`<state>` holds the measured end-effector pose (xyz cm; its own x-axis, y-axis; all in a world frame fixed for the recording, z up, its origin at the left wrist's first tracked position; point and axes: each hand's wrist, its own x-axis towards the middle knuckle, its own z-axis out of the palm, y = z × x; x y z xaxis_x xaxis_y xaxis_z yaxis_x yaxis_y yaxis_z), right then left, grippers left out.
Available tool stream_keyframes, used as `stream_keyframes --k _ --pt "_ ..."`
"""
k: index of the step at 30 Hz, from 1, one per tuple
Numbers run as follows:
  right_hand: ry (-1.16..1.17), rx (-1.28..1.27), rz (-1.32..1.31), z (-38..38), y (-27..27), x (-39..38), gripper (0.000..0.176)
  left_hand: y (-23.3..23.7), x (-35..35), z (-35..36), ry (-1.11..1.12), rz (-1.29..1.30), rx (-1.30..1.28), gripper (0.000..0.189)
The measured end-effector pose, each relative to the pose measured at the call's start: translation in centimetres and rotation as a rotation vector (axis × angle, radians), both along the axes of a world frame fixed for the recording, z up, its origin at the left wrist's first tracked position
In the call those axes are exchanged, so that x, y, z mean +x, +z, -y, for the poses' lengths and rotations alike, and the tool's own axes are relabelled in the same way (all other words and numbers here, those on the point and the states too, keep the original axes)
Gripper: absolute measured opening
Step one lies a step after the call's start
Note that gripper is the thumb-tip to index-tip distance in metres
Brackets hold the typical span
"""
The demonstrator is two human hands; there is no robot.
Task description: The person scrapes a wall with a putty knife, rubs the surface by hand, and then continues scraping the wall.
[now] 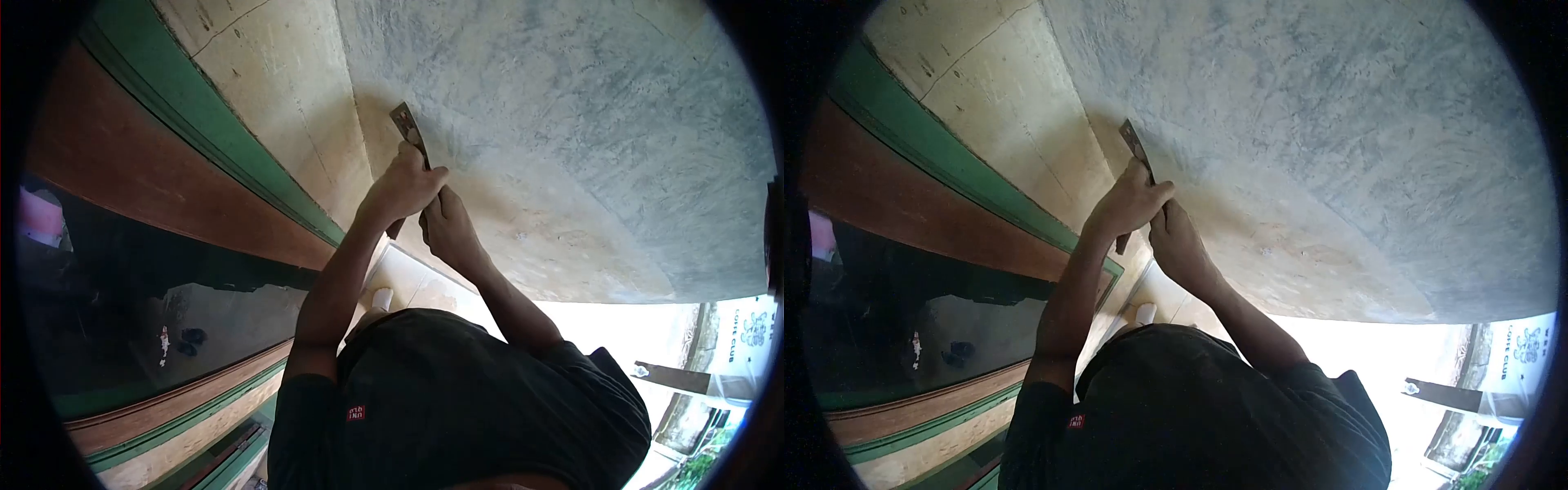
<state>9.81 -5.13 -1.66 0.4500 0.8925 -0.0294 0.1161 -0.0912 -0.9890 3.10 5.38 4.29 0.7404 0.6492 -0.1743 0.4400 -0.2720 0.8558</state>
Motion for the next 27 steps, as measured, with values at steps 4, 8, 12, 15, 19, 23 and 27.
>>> stream_keyframes --k 4,8,12,15,19,23,27 --pt "0.070 -0.079 -0.091 2.0 4.5 -1.4 0.027 -0.1 -0.6 0.7 0.009 0.052 -0.090 0.049" --pt "0.046 -0.071 -0.033 1.7 3.8 -0.9 0.026 0.2 -0.1 0.5 -0.013 0.073 0.046 0.046" --pt "0.062 -0.164 -0.216 1.2 6.0 -1.1 0.028 0.4 -0.3 -0.3 0.010 -0.036 -0.095 0.041" --pt "0.132 -0.158 -0.325 2.6 8.0 -1.5 0.028 3.3 -1.0 0.9 -0.059 -0.006 -0.147 0.029" --pt "0.178 -0.089 -0.552 2.8 8.4 -1.3 0.025 4.8 -1.0 0.8 -0.051 0.009 -0.290 0.019" --pt "0.141 0.013 -0.540 1.5 7.9 -3.3 0.024 4.3 -1.4 -0.8 -0.055 -0.079 -0.316 0.016" --pt "0.126 -0.048 -0.610 3.1 7.7 -2.6 0.028 3.4 -0.7 0.7 0.012 -0.062 -0.300 0.016"
